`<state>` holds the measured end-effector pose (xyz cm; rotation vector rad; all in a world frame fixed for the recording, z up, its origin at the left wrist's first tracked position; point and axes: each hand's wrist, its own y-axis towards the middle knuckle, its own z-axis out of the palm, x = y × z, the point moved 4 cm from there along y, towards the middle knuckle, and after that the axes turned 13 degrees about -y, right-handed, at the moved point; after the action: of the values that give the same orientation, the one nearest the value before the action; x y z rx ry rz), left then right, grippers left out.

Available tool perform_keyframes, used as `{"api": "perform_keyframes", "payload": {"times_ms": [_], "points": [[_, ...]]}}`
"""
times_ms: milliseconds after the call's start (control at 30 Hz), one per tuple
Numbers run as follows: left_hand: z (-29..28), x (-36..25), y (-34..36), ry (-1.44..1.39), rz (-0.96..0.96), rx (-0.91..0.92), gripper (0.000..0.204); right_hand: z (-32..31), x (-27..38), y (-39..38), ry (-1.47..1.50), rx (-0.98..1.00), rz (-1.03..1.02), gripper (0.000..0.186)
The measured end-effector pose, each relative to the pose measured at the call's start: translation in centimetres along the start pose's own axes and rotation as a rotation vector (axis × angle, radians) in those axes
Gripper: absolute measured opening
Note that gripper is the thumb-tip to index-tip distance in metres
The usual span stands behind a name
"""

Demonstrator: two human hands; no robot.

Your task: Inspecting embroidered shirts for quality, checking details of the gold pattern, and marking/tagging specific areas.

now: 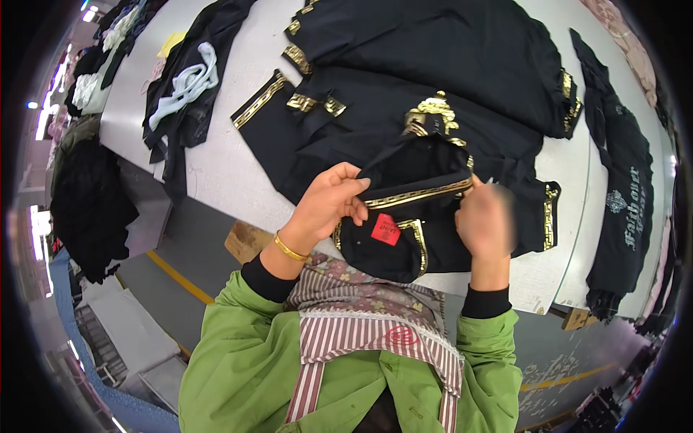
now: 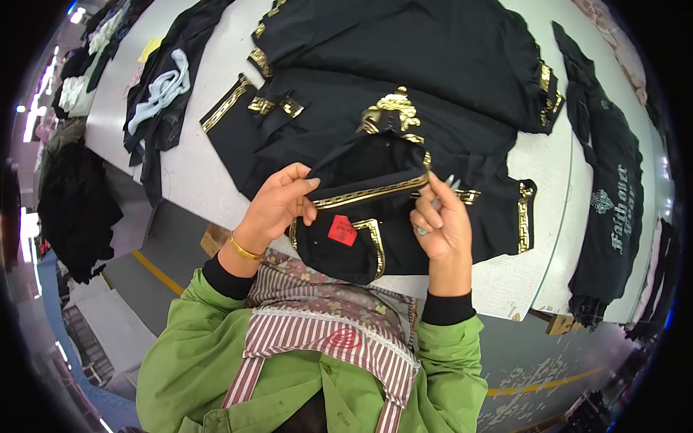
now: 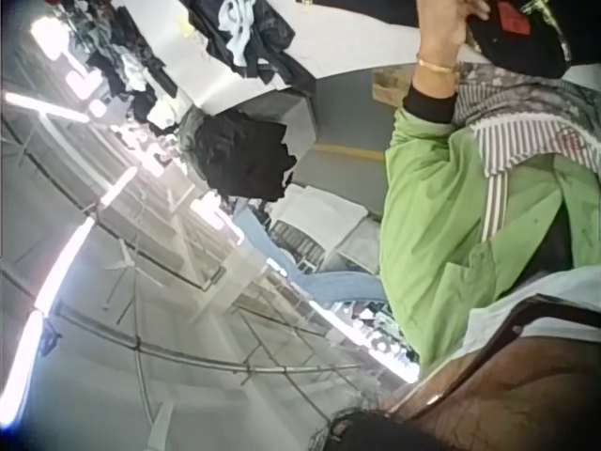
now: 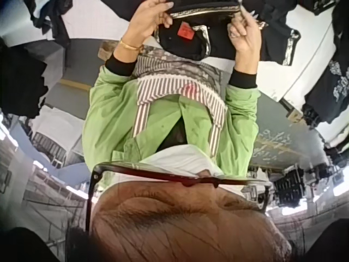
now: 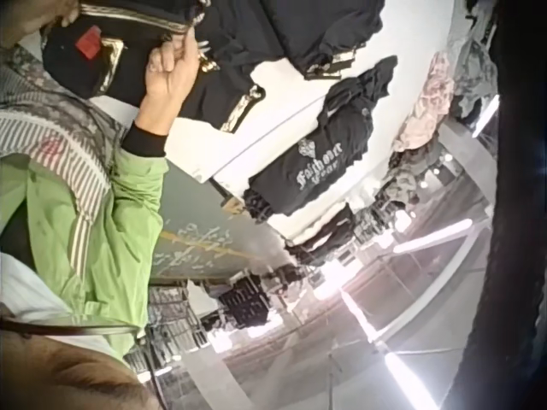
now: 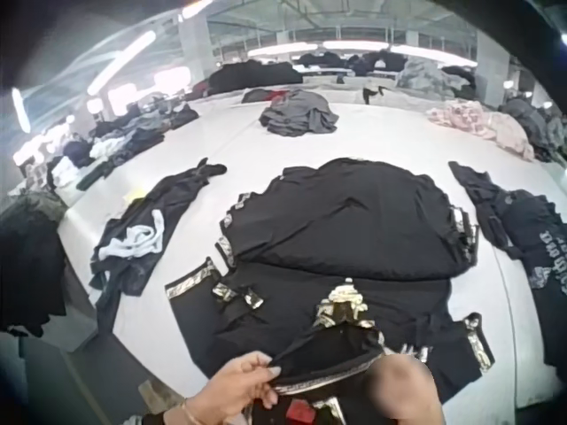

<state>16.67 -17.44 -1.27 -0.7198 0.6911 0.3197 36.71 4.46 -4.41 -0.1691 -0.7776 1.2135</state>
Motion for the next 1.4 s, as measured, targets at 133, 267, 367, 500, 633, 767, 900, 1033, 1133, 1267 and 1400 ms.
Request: {"api": "perform_keyframes", "payload": {"times_ms": [133, 267, 367, 500, 633, 767, 900, 1033, 1133, 1267, 1400], "points": [[-0.8, 0.5, -0.9, -0.175, -0.122, 0.028, 0.012, -1.0, -0.6, -0.9, 0.099, 0.03, 0.075, 0.02], [-0.6, 1.1, -1.4, -0.234, -0.178, 0.048, 0.013, -1.8, -1.0, -2.0, 0.103, 0.0, 0.03, 0.019], [-0.7, 1.3, -3.0, 0.128, 0.16, 0.021, 0.015, -0.8, -1.3, -3.7, -0.105, -0.021, 0.014, 0.019], [-0.3, 1.3, -6.4, 0.635, 0.645, 0.0, 0.018, -0.8, -2.6, -6.1, -0.401, -0.061, -0.015, 0.018], [0.3, 1.9, -9.7, 1.029, 1.106, 0.033, 0.017, -1.8, -4.5, -7.8, -0.677, -0.136, -0.007, 0.018], [-0.5, 3.0, -10.8, 1.069, 1.05, 0.039, 0.017, -1.6, -4.9, -8.4, -0.831, -0.285, -0.047, 0.019], [-1.1, 3.3, -11.1, 1.093, 1.043, 0.032, 0.019, -0.9, -4.5, -8.7, -0.936, -0.279, -0.075, 0.019], [-1.3, 3.4, -11.2, 1.089, 1.031, 0.022, 0.019, 0.5, -3.7, -8.8, -1.043, -0.362, -0.203, 0.018], [-1.3, 3.4, -11.2, 1.076, 1.022, 0.018, 0.017, 1.1, -3.0, -8.6, -1.113, -0.451, -0.324, 0.018], [-1.1, 3.3, -11.1, 1.058, 1.087, 0.02, 0.017, 1.4, -1.9, -8.4, -1.256, -0.499, -0.554, 0.024], [-2.2, 4.3, -11.5, 1.093, 0.777, 0.017, 0.024, 3.5, -3.0, -7.2, -1.561, -0.426, -0.571, 0.039]]}}
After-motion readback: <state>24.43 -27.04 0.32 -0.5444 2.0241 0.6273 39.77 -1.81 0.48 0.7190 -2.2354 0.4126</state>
